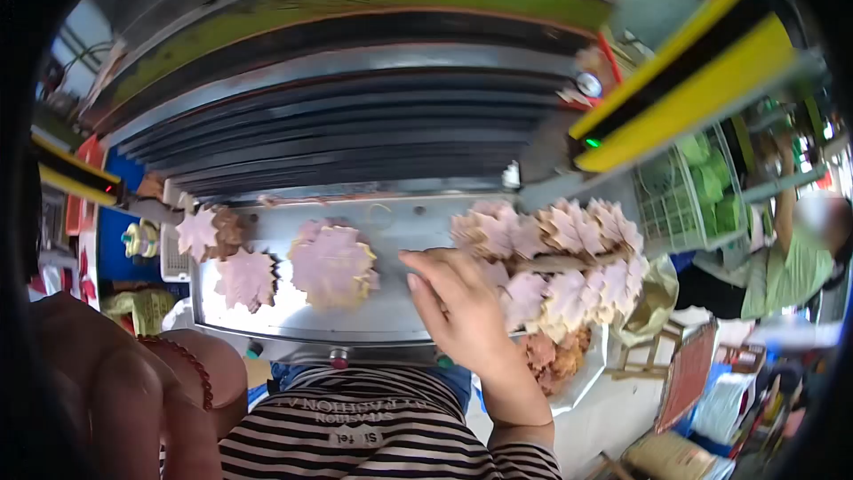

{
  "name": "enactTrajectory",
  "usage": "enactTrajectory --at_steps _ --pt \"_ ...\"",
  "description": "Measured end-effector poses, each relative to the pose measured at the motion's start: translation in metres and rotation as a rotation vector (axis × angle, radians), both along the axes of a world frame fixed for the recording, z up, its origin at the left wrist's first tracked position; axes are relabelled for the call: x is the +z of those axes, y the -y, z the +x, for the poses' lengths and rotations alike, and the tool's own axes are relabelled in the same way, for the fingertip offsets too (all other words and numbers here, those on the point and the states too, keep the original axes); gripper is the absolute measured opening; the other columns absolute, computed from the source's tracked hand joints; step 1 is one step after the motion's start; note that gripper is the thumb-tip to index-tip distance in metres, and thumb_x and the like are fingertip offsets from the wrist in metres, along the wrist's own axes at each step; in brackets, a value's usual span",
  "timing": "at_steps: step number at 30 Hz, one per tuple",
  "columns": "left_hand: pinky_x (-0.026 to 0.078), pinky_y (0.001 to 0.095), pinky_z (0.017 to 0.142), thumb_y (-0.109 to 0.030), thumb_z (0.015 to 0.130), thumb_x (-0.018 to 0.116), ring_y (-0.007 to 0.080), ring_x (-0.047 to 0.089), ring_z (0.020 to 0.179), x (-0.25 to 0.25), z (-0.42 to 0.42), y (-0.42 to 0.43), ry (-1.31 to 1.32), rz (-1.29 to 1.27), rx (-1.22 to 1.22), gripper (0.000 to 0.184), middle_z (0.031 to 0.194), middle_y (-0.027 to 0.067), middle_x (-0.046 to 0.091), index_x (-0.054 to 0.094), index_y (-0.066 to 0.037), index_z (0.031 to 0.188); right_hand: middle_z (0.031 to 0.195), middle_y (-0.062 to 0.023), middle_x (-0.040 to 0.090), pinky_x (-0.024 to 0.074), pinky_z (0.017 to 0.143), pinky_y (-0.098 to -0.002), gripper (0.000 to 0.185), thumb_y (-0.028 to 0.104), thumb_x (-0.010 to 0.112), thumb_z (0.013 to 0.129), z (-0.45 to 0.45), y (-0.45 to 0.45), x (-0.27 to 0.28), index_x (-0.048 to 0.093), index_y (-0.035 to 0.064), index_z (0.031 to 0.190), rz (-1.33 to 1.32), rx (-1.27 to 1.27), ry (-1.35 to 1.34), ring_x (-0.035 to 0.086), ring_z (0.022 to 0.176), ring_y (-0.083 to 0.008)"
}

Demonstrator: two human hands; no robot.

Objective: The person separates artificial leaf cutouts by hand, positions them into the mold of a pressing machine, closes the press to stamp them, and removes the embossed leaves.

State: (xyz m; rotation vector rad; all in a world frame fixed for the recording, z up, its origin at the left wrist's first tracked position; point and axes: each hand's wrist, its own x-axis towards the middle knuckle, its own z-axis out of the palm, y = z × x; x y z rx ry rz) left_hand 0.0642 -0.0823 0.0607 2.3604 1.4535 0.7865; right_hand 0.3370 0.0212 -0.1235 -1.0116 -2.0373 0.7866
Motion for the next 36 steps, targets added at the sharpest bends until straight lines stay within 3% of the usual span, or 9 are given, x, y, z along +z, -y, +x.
enactTrajectory --at_steps 4,8,11,19,24,26,30,33,36 --pt "0.038 0.0363 0.053 -0.011 0.068 0.06 0.0207 0.043 0.047 0.016 -0.016 0.035 -0.226 -0.077 0.134 0.016 0.06 0.0065 0.055 0.045 -0.009 0.064 0.108 -0.016 0.058 0.0505 0.079 -0.0403 0.042 0.023 0.07 0.083 -0.05 -0.009 -0.018 0.055 0.006 0.12 -0.13 0.033 0.234 0.059 0.099 -0.0336" --pt "0.039 0.035 0.054 -0.009 0.07 0.059 0.0193 0.044 0.049 0.01 -0.03 0.043 -0.154 -0.026 0.125 0.014 0.063 0.0062 0.056 0.046 -0.008 0.066 0.102 -0.0136 0.059 0.0504 0.077 -0.0351 0.045 0.023 0.076 0.077 -0.08 -0.02 -0.043 0.058 0.0022 0.112 -0.203 0.003 0.356 0.06 0.088 -0.0262" --pt "0.04 0.0336 0.057 -0.009 0.073 0.06 0.0179 0.046 0.054 -0.003 -0.041 0.04 0.022 0.034 0.069 0.011 0.068 0.0059 0.057 0.049 -0.007 0.07 0.099 -0.013 0.059 0.0496 0.076 -0.0328 0.042 0.021 0.079 0.075 -0.081 -0.028 -0.048 0.061 -0.0002 0.106 -0.317 0.002 0.17 0.061 0.085 -0.0232" --pt "0.043 0.0297 0.064 -0.007 0.082 0.06 0.0143 0.051 0.068 -0.039 -0.05 0.013 0.686 0.178 -0.127 0.003 0.082 0.0051 0.06 0.058 -0.004 0.081 0.089 -0.0112 0.068 0.0471 0.077 -0.0343 0.017 0.005 0.069 0.079 -0.073 -0.035 -0.037 0.071 0.0022 0.096 -0.007 0.082 0.28 0.061 0.083 -0.0242" --pt "0.044 0.0273 0.068 -0.005 0.087 0.061 0.0121 0.054 0.076 -0.112 -0.033 -0.034 1.159 0.034 0.122 0.004 0.09 0.0047 0.062 0.063 -0.003 0.088 0.088 -0.0111 0.068 0.0469 0.078 -0.0342 0.018 0.004 0.066 0.081 -0.071 -0.033 -0.027 0.071 0.0025 0.098 0.028 0.073 0.241 0.061 0.085 -0.0248" --pt "0.045 0.0282 0.068 -0.011 0.086 0.066 0.013 0.054 0.077 -0.162 -0.022 -0.055 0.927 -0.173 0.355 0.012 0.092 0.0047 0.062 0.065 -0.003 0.095 0.088 -0.0111 0.068 0.0469 0.079 -0.0338 0.019 0.004 0.066 0.082 -0.068 -0.034 -0.025 0.071 0.0024 0.1 -0.017 0.078 0.213 0.062 0.085 -0.0246" --pt "0.048 0.0309 0.07 -0.016 0.082 0.071 0.0189 0.057 0.078 -0.213 -0.004 -0.065 0.539 -0.147 0.371 0.023 0.089 0.0069 0.061 0.067 -0.005 0.101 0.092 -0.0105 0.069 0.0476 0.079 -0.0305 0.019 0.003 0.066 0.084 -0.06 -0.035 -0.024 0.07 0.0013 0.102 -0.104 0.122 0.16 0.062 0.087 -0.0209" --pt "0.048 0.0329 0.071 -0.018 0.081 0.072 0.0215 0.057 0.077 -0.225 -0.002 -0.073 0.441 -0.042 0.209 0.022 0.082 0.0068 0.06 0.068 -0.004 0.098 0.095 -0.0093 0.07 0.0484 0.078 -0.0263 0.019 0.002 0.067 0.084 -0.06 -0.031 -0.019 0.069 -0.0009 0.103 -0.202 0.114 0.077 0.064 0.087 -0.0164" --pt "0.047 0.0322 0.062 -0.017 0.077 0.075 0.022 0.059 0.066 -0.222 0.0 -0.074 0.661 -0.289 0.294 0.019 0.075 0.0094 0.06 0.069 -0.002 0.087 0.095 -0.0085 0.07 0.0487 0.076 -0.0231 0.02 0.0 0.068 0.083 -0.058 -0.029 -0.019 0.069 -0.0029 0.103 -0.344 -0.062 -0.018 0.065 0.084 -0.0134"
